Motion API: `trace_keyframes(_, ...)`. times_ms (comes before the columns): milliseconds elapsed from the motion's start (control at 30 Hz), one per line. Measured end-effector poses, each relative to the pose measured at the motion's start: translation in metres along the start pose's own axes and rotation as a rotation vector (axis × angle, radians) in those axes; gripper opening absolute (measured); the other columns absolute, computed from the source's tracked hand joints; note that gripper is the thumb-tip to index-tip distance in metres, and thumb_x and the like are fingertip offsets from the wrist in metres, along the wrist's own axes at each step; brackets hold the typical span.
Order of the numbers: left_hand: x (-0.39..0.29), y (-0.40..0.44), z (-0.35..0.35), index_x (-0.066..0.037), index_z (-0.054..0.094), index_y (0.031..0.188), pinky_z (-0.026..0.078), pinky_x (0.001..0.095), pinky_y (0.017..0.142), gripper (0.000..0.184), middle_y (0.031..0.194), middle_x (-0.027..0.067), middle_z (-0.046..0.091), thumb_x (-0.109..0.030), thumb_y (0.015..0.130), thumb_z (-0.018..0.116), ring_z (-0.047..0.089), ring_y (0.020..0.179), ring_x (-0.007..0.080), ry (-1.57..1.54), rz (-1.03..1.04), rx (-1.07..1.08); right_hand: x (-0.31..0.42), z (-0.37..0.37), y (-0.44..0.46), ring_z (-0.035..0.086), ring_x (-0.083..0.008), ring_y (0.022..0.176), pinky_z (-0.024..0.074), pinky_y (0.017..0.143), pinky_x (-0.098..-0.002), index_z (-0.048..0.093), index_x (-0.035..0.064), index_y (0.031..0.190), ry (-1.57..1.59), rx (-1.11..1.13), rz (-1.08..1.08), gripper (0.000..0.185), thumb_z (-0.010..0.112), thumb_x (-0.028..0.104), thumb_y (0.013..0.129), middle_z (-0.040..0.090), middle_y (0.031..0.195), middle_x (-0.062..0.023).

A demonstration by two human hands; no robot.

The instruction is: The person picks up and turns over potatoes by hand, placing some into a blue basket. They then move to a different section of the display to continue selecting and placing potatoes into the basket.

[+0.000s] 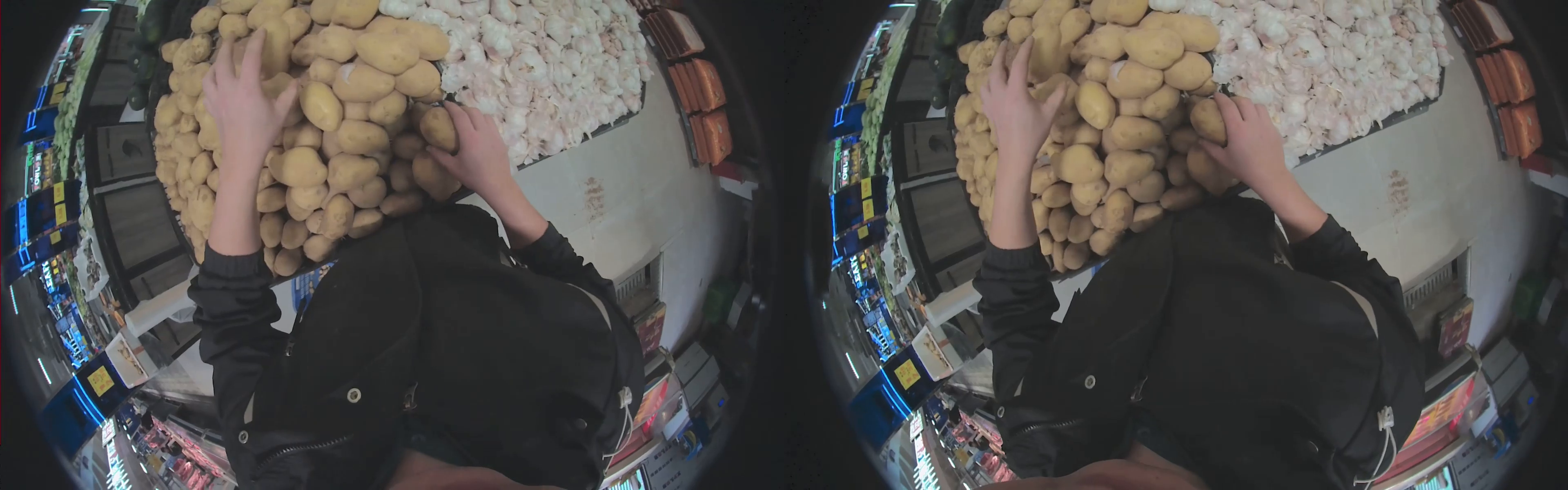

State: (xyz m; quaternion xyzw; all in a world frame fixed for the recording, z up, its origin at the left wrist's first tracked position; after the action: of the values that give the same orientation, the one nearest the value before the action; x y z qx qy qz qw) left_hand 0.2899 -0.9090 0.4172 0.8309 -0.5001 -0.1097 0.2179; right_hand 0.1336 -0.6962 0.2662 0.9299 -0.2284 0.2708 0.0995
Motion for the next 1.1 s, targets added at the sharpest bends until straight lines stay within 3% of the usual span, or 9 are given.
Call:
trace_keyframes(133, -0.02, -0.008, 0.02, -0.016, 0.059, 0.129, 0.046, 0.0547, 0.084, 0.055, 0.142, 0.0155, 0.05, -0.038, 0.079, 0.062, 0.053, 0.117, 0.0383, 0.069, -0.04, 0.02, 0.011, -0.023, 0.024, 0.061, -0.0345, 0.101, 0.0502, 0.084, -0.0434, 0.06, 0.0137, 0.124, 0.064, 0.024, 0.005, 0.056, 0.077, 0.027, 0.072, 0.064, 0.116, -0.0101)
trace_keyframes(200, -0.055, -0.023, 0.055, -0.018, 0.049, 0.138, 0.048, 0.052, 0.09, 0.074, 0.141, 0.0137, 0.046, -0.053, 0.078, 0.072, 0.048, 0.121, 0.0384, 0.009, -0.036, 0.359, 0.018, -0.039, 0.038, 0.061, -0.025, 0.078, 0.0448, 0.067, -0.0382, 0.063, 0.0114, 0.097, 0.148, 0.352, 0.178, 0.041, 0.071, 0.035, 0.065, 0.068, 0.085, -0.0065)
trace_keyframes(300, -0.066, -0.02, 0.076, -0.016, 0.051, 0.128, 0.045, 0.0477, 0.08, 0.085, 0.123, 0.0102, 0.053, -0.069, 0.064, 0.071, 0.054, 0.105, 0.032, 0.107, -0.107, 0.221, 0.061, -0.083, 0.086, 0.042, -0.0135, 0.07, 0.0341, 0.06, -0.0298, 0.057, 0.013, 0.079, 0.185, 0.379, 0.029, 0.023, 0.07, 0.027, 0.066, 0.05, 0.073, 0.0034)
trace_keyframes(500, -0.076, -0.014, 0.081, -0.019, 0.056, 0.118, 0.043, 0.0445, 0.079, 0.092, 0.112, 0.0051, 0.053, -0.078, 0.05, 0.075, 0.054, 0.093, 0.0273, 0.202, -0.189, 0.249, 0.082, -0.102, 0.141, 0.065, -0.0123, 0.106, 0.0525, 0.09, -0.0268, 0.064, 0.0064, 0.122, 0.914, -0.08, 0.02, 0.044, 0.076, 0.031, 0.088, 0.067, 0.122, -0.0056)
trace_keyframes(600, -0.087, -0.017, 0.091, -0.011, 0.053, 0.131, 0.035, 0.0568, 0.103, 0.099, 0.136, 0.0059, 0.046, -0.066, 0.053, 0.082, 0.049, 0.111, 0.0287, 0.236, -0.206, 0.376, 0.074, -0.08, 0.133, 0.058, -0.0227, 0.121, 0.044, 0.103, -0.0374, 0.06, 0.0073, 0.129, 0.462, -0.181, -0.165, 0.056, 0.07, 0.042, 0.086, 0.062, 0.132, -0.0081)
trace_keyframes(700, -0.088, -0.022, 0.092, -0.007, 0.056, 0.118, 0.042, 0.0575, 0.099, 0.096, 0.123, 0.0079, 0.054, -0.054, 0.042, 0.089, 0.054, 0.11, 0.0317, 0.24, -0.137, 0.084, 0.056, -0.049, 0.112, 0.041, -0.0355, 0.136, 0.032, 0.113, -0.0487, 0.049, 0.0091, 0.142, 0.132, -0.169, -0.278, 0.081, 0.074, 0.055, 0.081, 0.044, 0.146, -0.0195)
trace_keyframes(800, -0.084, -0.025, 0.089, -0.003, 0.054, 0.118, 0.047, 0.0528, 0.089, 0.103, 0.119, 0.0137, 0.051, -0.057, 0.038, 0.09, 0.053, 0.1, 0.0348, 0.177, -0.054, -0.043, 0.046, -0.024, 0.099, 0.029, -0.0444, 0.142, 0.034, 0.115, -0.051, 0.03, 0.0125, 0.152, -0.007, -0.068, -0.258, 0.108, 0.09, 0.04, 0.067, 0.023, 0.156, -0.0269)
trace_keyframes(900, -0.072, -0.019, 0.077, -0.01, 0.054, 0.112, 0.047, 0.0463, 0.079, 0.086, 0.112, 0.0092, 0.054, -0.07, 0.055, 0.075, 0.052, 0.083, 0.0282, 0.162, -0.06, -0.042, 0.035, -0.012, 0.107, 0.038, -0.0497, 0.133, 0.0358, 0.109, -0.0589, 0.037, 0.0088, 0.147, -0.049, -0.27, -0.416, 0.115, 0.078, 0.074, 0.062, 0.032, 0.148, -0.0337)
trace_keyframes(1100, -0.014, -0.016, 0.071, -0.006, 0.051, 0.127, 0.047, 0.0433, 0.078, 0.096, 0.119, 0.01, 0.058, -0.059, 0.052, 0.079, 0.059, 0.096, 0.03, 0.005, -0.225, 0.006, 0.063, -0.002, 0.121, 0.036, -0.0463, 0.13, 0.0263, 0.111, -0.0629, 0.049, 0.0113, 0.137, -0.024, -0.584, -0.536, 0.091, 0.05, 0.081, 0.079, 0.038, 0.143, -0.0254)
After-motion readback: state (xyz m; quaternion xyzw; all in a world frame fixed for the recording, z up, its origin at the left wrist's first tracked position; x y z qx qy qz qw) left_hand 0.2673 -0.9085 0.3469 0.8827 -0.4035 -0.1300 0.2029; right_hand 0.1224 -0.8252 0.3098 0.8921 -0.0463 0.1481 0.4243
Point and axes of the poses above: each hand's wrist, its own y-axis towards the middle knuckle, its own z-axis out of the palm, x = y × z, the point moved 8 cm from there along y, towards the middle knuckle
